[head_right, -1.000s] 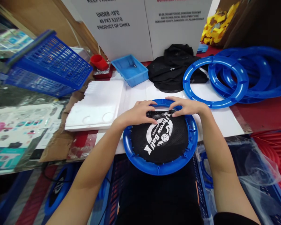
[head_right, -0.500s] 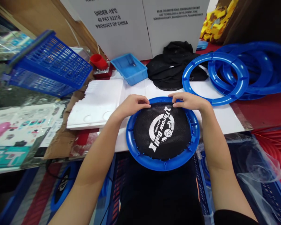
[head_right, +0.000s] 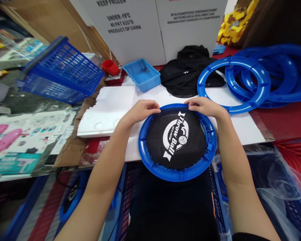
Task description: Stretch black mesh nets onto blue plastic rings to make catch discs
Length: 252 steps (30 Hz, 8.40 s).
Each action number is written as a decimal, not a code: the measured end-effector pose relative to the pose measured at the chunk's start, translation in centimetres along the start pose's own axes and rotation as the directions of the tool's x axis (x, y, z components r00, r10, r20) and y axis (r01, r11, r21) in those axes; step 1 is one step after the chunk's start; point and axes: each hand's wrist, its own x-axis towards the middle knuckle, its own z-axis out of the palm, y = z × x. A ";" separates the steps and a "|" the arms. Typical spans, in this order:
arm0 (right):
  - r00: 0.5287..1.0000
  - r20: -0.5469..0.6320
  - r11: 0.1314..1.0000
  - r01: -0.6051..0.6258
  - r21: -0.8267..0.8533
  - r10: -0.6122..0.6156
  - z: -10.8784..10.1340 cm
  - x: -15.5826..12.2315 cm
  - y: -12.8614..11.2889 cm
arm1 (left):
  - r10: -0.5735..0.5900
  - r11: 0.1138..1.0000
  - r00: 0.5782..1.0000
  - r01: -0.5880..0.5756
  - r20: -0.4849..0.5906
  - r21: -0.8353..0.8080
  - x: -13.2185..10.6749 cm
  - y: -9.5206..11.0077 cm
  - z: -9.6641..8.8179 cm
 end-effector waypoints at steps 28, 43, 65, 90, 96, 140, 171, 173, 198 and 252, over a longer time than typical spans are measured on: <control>0.995 -0.096 0.999 0.035 0.036 -0.032 0.6 0.7 0.8 | -0.005 0.994 0.997 -0.004 0.079 0.106 0.0 -0.1 0.0; 0.999 -0.043 0.999 0.016 0.039 -0.014 0.1 0.9 1.3 | 0.093 0.905 0.991 -0.122 0.091 0.407 0.0 1.2 -0.1; 0.999 -0.051 0.999 0.008 -0.038 -0.010 0.6 1.2 0.2 | -0.100 0.991 0.994 0.095 0.044 0.098 1.3 -0.6 -0.8; 0.991 0.076 0.990 0.114 -0.081 -0.108 2.0 1.3 -1.0 | 0.210 0.887 0.964 -0.259 0.164 0.382 0.5 1.8 2.1; 0.993 0.023 0.985 0.121 -0.121 -0.119 2.5 1.4 -1.1 | 0.145 0.948 0.985 -0.165 0.092 0.272 0.6 1.5 1.5; 0.981 -0.194 0.979 -0.065 -0.194 0.027 2.9 4.5 0.1 | 0.179 0.930 0.984 -0.162 -0.022 0.329 1.6 0.4 2.8; 0.965 -0.261 0.981 -0.031 -0.190 -0.020 5.6 5.5 -1.8 | -0.017 0.984 0.980 0.052 -0.201 0.173 3.3 -0.3 4.7; 0.965 -0.260 0.974 -0.046 -0.221 -0.014 5.6 5.5 -1.9 | -0.041 0.976 0.978 0.083 -0.203 0.203 3.4 -0.3 4.8; 0.898 -0.436 0.962 -0.065 -0.265 -0.060 0.5 0.4 -0.6 | -0.158 0.667 0.981 0.192 -0.116 0.720 -0.4 2.5 2.0; 0.995 -0.095 0.999 0.039 -0.002 -0.039 2.4 1.8 0.2 | -0.046 0.976 0.993 0.020 -0.112 -0.219 2.0 -0.7 3.4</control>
